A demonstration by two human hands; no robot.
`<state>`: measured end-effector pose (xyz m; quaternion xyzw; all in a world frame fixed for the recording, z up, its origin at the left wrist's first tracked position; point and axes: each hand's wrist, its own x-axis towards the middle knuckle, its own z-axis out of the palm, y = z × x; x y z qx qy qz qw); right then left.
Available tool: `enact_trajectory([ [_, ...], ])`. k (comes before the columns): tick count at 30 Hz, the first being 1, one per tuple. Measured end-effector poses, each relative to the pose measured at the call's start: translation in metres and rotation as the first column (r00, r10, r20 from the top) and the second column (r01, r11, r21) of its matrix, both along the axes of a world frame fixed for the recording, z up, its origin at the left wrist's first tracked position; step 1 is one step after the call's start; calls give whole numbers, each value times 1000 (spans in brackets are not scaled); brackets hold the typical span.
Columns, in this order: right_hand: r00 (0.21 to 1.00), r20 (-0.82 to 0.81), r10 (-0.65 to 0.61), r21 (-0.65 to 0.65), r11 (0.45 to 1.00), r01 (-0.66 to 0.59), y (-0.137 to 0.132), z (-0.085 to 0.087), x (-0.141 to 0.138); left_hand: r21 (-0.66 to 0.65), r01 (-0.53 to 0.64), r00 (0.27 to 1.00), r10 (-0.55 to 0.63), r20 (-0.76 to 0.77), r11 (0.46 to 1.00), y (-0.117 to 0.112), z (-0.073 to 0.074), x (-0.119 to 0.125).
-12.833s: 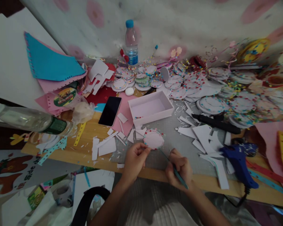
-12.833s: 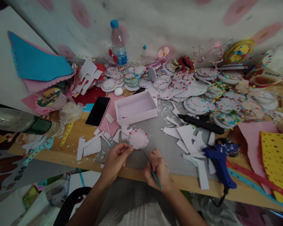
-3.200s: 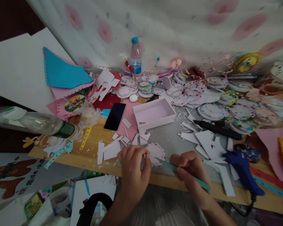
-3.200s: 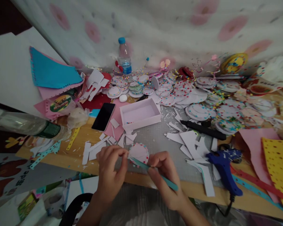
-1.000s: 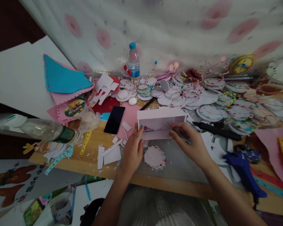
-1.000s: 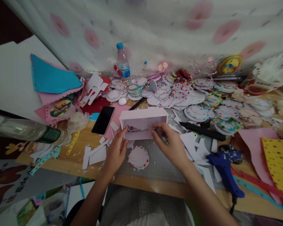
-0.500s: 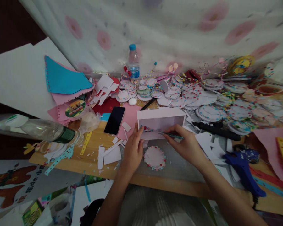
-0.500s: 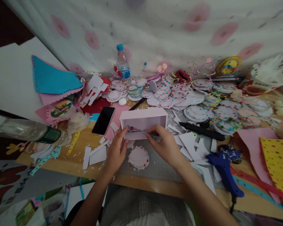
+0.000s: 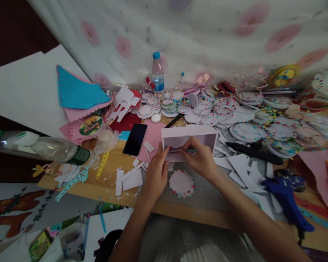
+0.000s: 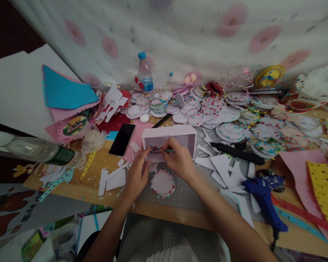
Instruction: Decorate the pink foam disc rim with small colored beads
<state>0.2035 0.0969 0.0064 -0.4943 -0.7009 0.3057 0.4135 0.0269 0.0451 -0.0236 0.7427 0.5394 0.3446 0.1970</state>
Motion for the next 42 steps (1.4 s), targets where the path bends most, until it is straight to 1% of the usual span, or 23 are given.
enact_trajectory([
  [7,995,90,-37,-18,999,39,2,-2,-7,2,1,1000,-1,7,1000,1,1,-1],
  [10,993,104,-60,-30,998,63,2,-3,-7,-1,-3,1000,3,5,1000,2,1,0],
  [12,994,70,-80,-25,996,82,1,-1,-5,-5,-2,1000,2,6,1000,2,2,-1],
  [16,991,-71,-113,-3,994,113,-4,5,3,-6,6,1000,-6,12,1000,4,3,-1],
  [18,985,-114,-132,6,991,134,-7,9,7,-8,12,1000,-12,16,1000,6,5,-2],
  [20,980,-126,-156,16,987,159,-8,11,10,-13,19,1000,-19,25,1000,8,8,-3],
  [23,979,-88,-185,31,982,188,-9,10,14,-23,32,999,-31,45,999,11,12,-4],
  [26,988,7,-157,24,987,156,-7,3,17,-27,30,998,-29,54,999,11,14,-4],
  [30,984,148,-95,12,995,94,-5,-5,19,-19,19,999,-18,36,1000,7,12,-3],
  [37,952,305,-29,149,989,-18,-3,-11,22,-11,27,999,-26,17,1000,4,10,-3],
  [40,933,361,8,178,981,-78,0,-9,24,-10,27,1000,-27,13,1000,4,10,-3],
  [42,916,398,52,194,971,-140,2,-7,25,-9,27,1000,-27,14,1000,5,10,-3],
])
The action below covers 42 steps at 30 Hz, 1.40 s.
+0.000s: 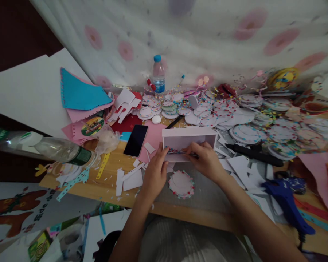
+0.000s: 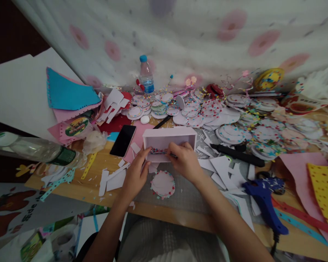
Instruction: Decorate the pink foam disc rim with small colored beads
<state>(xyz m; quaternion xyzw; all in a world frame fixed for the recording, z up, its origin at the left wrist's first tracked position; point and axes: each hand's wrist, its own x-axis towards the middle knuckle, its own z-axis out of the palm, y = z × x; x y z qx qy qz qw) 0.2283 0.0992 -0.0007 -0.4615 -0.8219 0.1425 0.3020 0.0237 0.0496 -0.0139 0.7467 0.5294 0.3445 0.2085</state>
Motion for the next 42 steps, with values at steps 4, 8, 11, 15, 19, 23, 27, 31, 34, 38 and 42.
enact_trajectory([
  [4,991,69,111,33,993,-114,5,5,2,0,4,1000,-4,0,1000,0,-2,0],
  [8,984,101,150,50,987,-155,7,6,3,-1,4,1000,-4,-1,1000,0,-2,0],
  [11,983,112,146,49,987,-152,7,6,3,3,5,1000,-5,0,1000,0,-1,0],
  [15,990,60,129,56,990,-133,6,7,3,3,9,1000,-9,5,1000,1,-2,0],
  [19,994,-14,105,87,991,-103,4,8,5,0,7,1000,-7,10,1000,1,-3,0],
  [23,989,-124,82,116,991,-67,0,10,5,-2,8,1000,-8,14,1000,0,-1,0],
  [27,963,-270,-18,145,988,59,-7,17,3,-10,5,1000,-5,8,1000,6,-1,-2],
  [31,906,-410,-105,150,972,180,-22,26,7,1,-16,999,16,33,1000,14,2,-1],
  [34,858,-506,-92,148,970,191,-42,34,11,104,-126,990,118,79,987,9,14,3],
  [38,799,-599,-61,70,989,128,-76,44,10,78,-177,950,149,276,981,-21,40,13],
  [42,741,-670,-35,-52,999,0,-102,48,5,-150,-28,913,86,399,988,-57,58,21],
])
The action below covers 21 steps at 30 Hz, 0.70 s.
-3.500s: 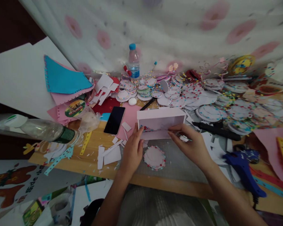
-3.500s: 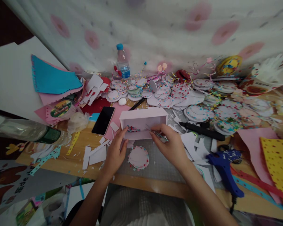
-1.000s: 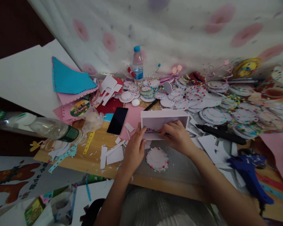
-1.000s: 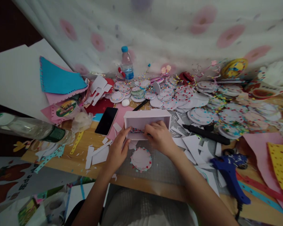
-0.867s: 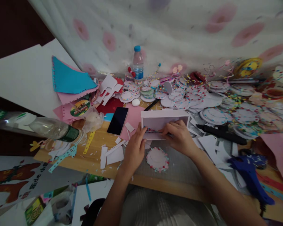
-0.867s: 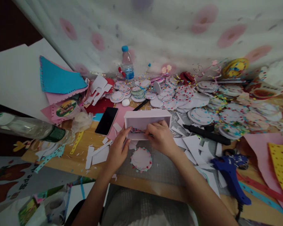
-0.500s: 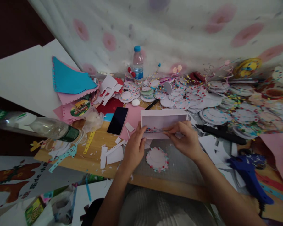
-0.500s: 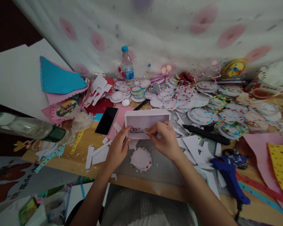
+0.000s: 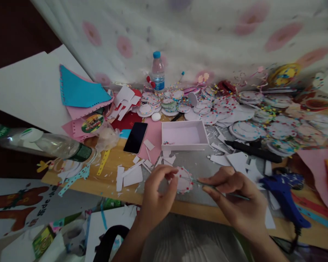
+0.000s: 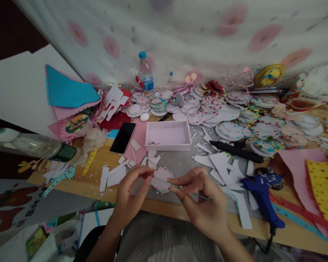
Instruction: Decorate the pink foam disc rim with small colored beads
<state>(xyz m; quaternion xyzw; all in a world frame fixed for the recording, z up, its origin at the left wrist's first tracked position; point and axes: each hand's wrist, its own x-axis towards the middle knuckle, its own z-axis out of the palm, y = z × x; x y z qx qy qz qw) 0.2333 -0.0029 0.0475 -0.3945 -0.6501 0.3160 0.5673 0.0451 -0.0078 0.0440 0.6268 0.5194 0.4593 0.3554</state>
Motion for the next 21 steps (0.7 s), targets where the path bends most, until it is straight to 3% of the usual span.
enact_trajectory([
  [5,999,-37,10,-116,993,-14,-14,-3,-5,-127,50,993,-35,112,991,-23,4,6],
  [12,971,-229,-63,-378,925,-29,-22,-9,-6,-319,98,944,13,330,943,-24,8,6],
  [21,936,-307,-175,-477,879,8,-29,-2,-7,-424,136,929,34,369,895,-24,7,5],
])
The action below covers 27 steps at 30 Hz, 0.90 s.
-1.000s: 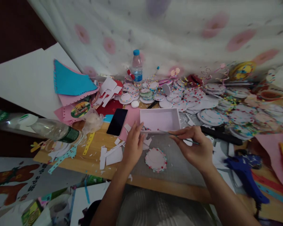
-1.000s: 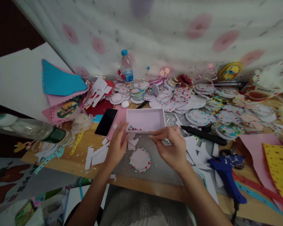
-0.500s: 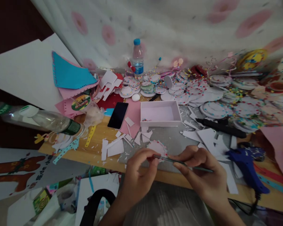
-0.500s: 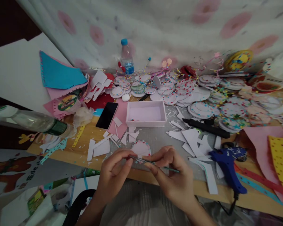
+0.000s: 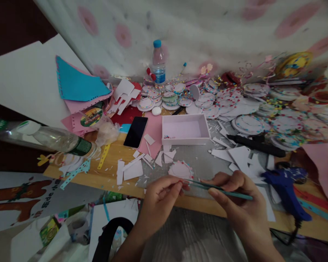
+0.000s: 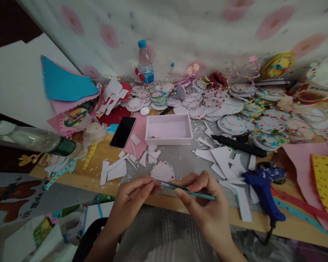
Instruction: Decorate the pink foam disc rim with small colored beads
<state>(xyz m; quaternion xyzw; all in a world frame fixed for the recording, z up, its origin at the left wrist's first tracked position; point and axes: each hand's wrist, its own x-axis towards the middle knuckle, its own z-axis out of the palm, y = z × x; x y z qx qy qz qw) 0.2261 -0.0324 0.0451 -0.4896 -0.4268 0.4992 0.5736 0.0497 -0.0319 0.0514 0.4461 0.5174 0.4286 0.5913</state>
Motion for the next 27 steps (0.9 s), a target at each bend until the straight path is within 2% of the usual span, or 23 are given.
enact_trajectory([
  [3,1000,13,-20,-29,999,20,1,2,-3,-6,42,999,-42,-22,999,1,-2,-1],
  [8,996,72,46,-1,999,-46,3,2,0,-28,77,996,-79,-43,997,2,-4,-2],
  [11,996,89,6,-18,1000,-4,2,3,0,-43,98,994,-100,-53,994,3,-4,-2],
  [14,994,109,-21,-8,1000,22,1,2,1,-40,83,995,-85,-48,996,3,-3,-3],
  [19,987,151,46,87,994,-60,5,-7,12,-49,30,998,-32,-52,998,4,-3,-5],
  [24,988,148,-46,149,989,24,8,-7,17,-26,-76,960,66,-271,997,8,-17,-18],
  [27,984,121,-128,89,989,117,8,-2,15,-17,-41,922,32,-385,999,9,-28,-25],
])
